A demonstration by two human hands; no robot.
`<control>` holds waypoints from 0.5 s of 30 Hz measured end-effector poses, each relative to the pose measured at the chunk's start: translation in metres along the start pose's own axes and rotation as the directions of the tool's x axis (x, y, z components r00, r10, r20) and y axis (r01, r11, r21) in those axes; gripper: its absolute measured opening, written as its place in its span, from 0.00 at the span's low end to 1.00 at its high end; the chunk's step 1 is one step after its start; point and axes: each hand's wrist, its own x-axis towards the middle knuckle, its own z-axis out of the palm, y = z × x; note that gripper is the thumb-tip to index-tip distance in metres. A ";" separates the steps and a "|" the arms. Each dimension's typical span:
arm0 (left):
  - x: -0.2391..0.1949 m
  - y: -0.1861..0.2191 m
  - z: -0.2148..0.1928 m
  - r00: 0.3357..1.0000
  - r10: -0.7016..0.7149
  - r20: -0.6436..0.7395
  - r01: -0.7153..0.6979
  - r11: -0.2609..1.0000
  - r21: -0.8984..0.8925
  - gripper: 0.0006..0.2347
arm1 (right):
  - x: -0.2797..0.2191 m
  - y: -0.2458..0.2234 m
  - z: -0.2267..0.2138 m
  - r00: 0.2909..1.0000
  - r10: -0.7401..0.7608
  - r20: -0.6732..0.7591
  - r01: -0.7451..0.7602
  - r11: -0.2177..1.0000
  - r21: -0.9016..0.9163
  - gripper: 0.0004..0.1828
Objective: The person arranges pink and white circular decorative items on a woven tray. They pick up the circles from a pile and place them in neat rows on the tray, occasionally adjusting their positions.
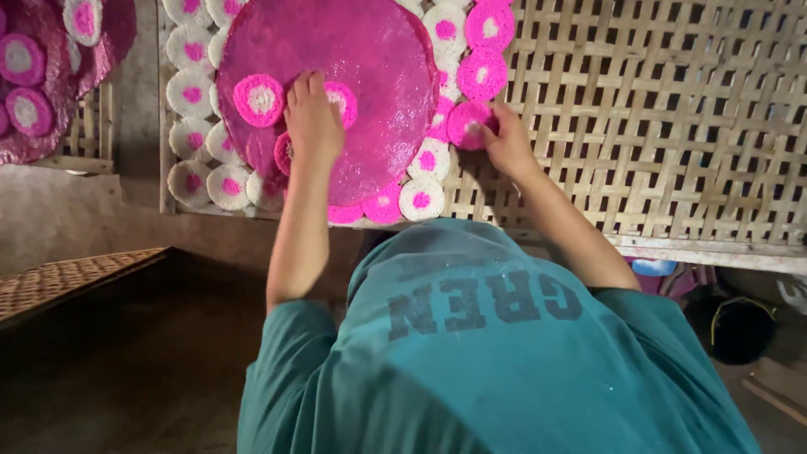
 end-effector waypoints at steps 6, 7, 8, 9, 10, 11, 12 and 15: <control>0.012 -0.036 0.004 0.987 -0.024 0.160 0.024 1.000 -0.001 0.14 | -0.002 -0.018 -0.006 0.890 -0.405 -0.207 0.361 0.906 -0.221 0.23; 0.015 -0.034 -0.002 0.982 -0.037 0.184 0.033 0.999 0.024 0.12 | -0.003 -0.023 -0.007 0.874 -0.432 -0.223 0.381 0.894 -0.237 0.23; 0.016 -0.030 -0.011 0.977 -0.054 0.206 0.044 0.998 0.050 0.10 | -0.002 -0.028 -0.007 0.856 -0.461 -0.234 0.405 0.879 -0.253 0.23; 0.017 -0.023 -0.020 0.947 -0.135 0.293 0.154 0.987 -0.043 0.09 | -0.003 -0.034 -0.008 0.831 -0.485 -0.272 0.395 0.859 -0.327 0.25; 0.017 -0.013 -0.029 0.900 -0.204 0.385 0.269 0.955 -0.124 0.08 | -0.005 -0.039 -0.007 0.804 -0.510 -0.305 0.380 0.836 -0.397 0.28; 0.016 -0.001 -0.038 0.839 -0.257 0.479 0.385 0.903 -0.191 0.07 | -0.007 -0.045 -0.006 0.774 -0.537 -0.335 0.360 0.809 -0.464 0.31; 0.012 0.015 -0.046 0.856 -0.207 0.473 0.365 0.890 -0.272 0.07 | -0.010 -0.050 -0.005 0.886 -0.375 -0.271 0.307 0.914 -0.264 0.26; -0.020 0.073 -0.062 0.886 -0.033 0.462 0.264 0.856 -0.445 0.06 | -0.028 -0.057 0.004 0.981 0.034 0.191 -0.121 0.878 0.464 0.19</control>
